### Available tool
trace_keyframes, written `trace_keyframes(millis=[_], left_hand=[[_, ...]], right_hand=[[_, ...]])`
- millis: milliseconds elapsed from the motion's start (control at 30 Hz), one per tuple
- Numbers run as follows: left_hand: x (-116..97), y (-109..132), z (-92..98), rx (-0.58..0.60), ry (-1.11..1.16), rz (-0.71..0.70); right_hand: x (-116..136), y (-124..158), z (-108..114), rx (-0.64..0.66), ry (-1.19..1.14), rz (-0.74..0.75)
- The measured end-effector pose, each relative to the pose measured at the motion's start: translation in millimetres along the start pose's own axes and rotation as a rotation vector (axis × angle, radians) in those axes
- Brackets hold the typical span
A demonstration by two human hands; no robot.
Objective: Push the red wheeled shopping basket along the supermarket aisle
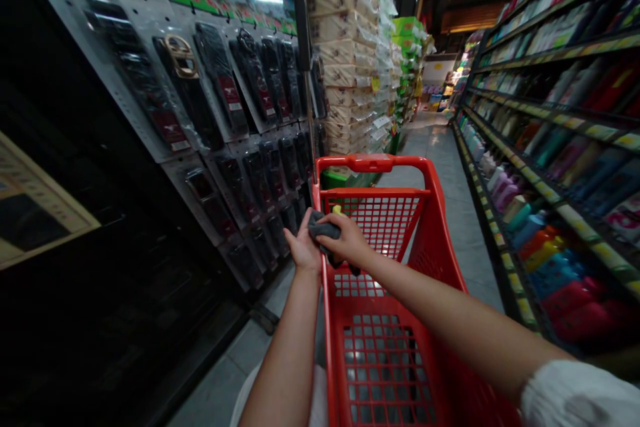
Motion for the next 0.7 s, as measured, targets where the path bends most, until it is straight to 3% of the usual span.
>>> trace_keyframes(millis=[167,300,400,567,700], left_hand=[[-2.5,2.1,1.2,0.077,-0.016,-0.066],[-2.4,8.9,-6.7,0.071,-0.006,-0.062],[-0.8,10.1,-12.5,0.056,-0.036,-0.027],[1.1,7.4,-18.2,0.004,-0.109,0.012],[1.3,7.9,-21.7,-0.004,-0.163,0.014]], right_hand=[[22.5,98.0,-0.1,0.121,-0.133,-0.068],[31.0,131.8,-0.3,0.186,-0.192,-0.153],[19.9,114.1,-1.8,0.112,-0.339,-0.231],[-16.3,29.5,1.1,-0.347,-0.534,-0.411],[-30.4,-28.2,-12.4,-0.355,-0.635,-0.357]])
Point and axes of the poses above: each hand's wrist, its own y-axis away from the middle knuckle, its own z-axis out of the back of the hand, x = y × z, the point moved 3 cm from there along -y, towards the middle knuckle, and after that the axes turned 3 degrees about -z, right-handed, at the moved point
